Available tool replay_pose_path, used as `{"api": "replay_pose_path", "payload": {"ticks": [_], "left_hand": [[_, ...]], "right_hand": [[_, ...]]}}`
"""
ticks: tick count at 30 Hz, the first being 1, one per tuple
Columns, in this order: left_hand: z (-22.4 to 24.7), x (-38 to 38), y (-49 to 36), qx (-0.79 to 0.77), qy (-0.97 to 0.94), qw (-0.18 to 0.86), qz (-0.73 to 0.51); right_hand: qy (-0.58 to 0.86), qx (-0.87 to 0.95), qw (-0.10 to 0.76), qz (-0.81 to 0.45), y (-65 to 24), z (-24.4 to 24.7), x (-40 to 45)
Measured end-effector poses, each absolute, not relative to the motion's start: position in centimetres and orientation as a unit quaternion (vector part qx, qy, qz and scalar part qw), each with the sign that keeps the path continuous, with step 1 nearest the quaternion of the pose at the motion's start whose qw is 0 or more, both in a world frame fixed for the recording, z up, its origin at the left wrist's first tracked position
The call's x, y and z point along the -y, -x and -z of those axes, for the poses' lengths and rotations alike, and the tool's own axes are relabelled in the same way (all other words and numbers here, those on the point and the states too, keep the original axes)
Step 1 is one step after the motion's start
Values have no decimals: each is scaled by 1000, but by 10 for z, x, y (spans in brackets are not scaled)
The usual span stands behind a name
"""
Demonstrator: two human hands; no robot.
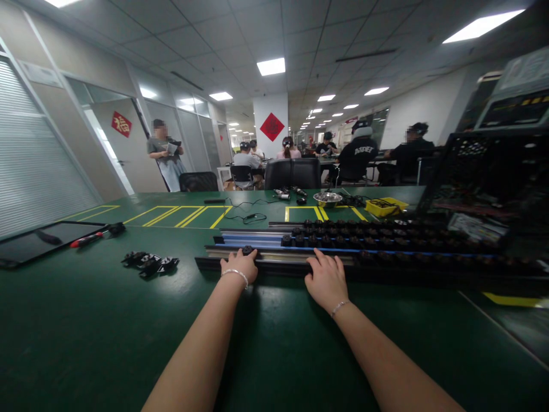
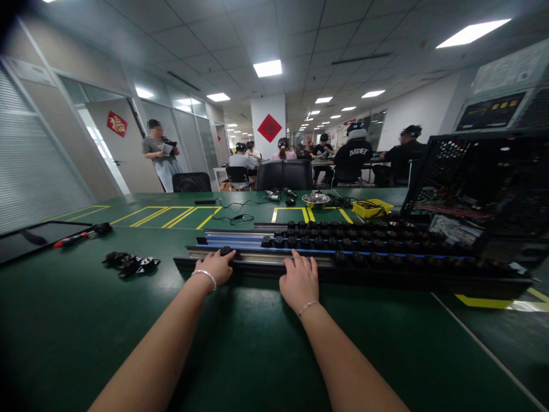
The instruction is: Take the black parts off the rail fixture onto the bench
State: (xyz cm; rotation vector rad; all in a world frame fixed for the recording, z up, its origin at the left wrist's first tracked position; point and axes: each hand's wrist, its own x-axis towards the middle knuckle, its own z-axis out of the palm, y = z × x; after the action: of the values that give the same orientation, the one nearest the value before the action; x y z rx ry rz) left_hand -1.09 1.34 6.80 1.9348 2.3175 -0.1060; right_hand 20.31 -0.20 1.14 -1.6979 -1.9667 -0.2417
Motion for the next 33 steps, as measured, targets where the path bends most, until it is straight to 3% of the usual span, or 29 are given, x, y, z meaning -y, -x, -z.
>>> {"api": "replay_pose_path", "payload": {"ticks": [33], "left_hand": [[-60,-25,43,-790,-610,48,22]], "right_hand": [[628,727,265,88,-202,-11,2]]}}
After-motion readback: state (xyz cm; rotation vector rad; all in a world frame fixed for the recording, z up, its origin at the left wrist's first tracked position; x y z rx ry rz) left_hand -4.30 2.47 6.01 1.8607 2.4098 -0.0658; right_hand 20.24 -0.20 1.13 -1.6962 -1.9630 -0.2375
